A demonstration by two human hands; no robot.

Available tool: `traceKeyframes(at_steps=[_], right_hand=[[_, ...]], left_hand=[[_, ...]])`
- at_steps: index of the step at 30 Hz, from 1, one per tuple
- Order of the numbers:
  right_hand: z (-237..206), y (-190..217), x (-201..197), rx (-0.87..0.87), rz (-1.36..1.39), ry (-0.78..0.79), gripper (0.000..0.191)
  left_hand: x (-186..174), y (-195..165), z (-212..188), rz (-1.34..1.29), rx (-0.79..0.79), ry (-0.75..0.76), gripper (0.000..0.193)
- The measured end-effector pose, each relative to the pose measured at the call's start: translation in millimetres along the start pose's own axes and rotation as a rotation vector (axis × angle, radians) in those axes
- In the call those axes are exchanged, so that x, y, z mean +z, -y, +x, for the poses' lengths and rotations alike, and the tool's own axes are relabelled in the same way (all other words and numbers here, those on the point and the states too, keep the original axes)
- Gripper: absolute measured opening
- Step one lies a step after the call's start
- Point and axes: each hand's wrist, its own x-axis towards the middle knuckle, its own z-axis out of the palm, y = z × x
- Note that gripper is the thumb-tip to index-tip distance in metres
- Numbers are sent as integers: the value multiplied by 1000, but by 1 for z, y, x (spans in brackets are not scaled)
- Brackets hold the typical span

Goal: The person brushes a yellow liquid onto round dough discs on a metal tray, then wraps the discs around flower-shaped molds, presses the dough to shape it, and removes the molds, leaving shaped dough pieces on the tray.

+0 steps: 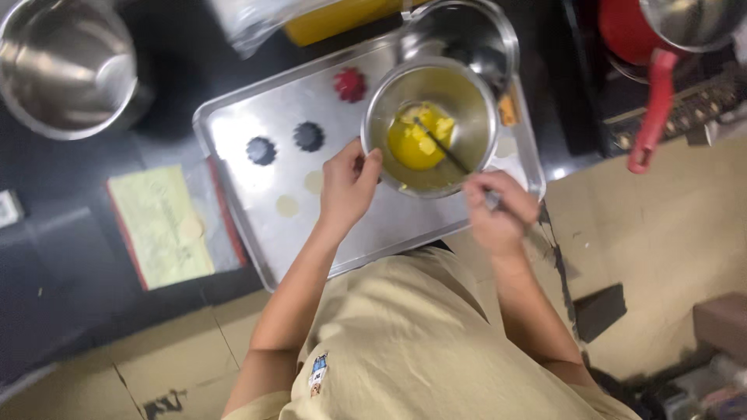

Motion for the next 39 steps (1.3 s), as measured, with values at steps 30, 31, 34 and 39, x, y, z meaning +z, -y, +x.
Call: traceKeyframes(at_steps=[30,31,34,39], right_hand=[[186,-361,-385,635,239,-522,28],[188,-364,-384,634,247,-517,29],[200,-371,-383,652,270,-512,28],[215,-379,-382,583,226,-522,28]], left_hand=[[576,-131,323,306,499,271,28],[577,-131,325,309,479,288,28],[582,-133,333,347,377,341,31],[589,-138,341,310,480,302,27]])
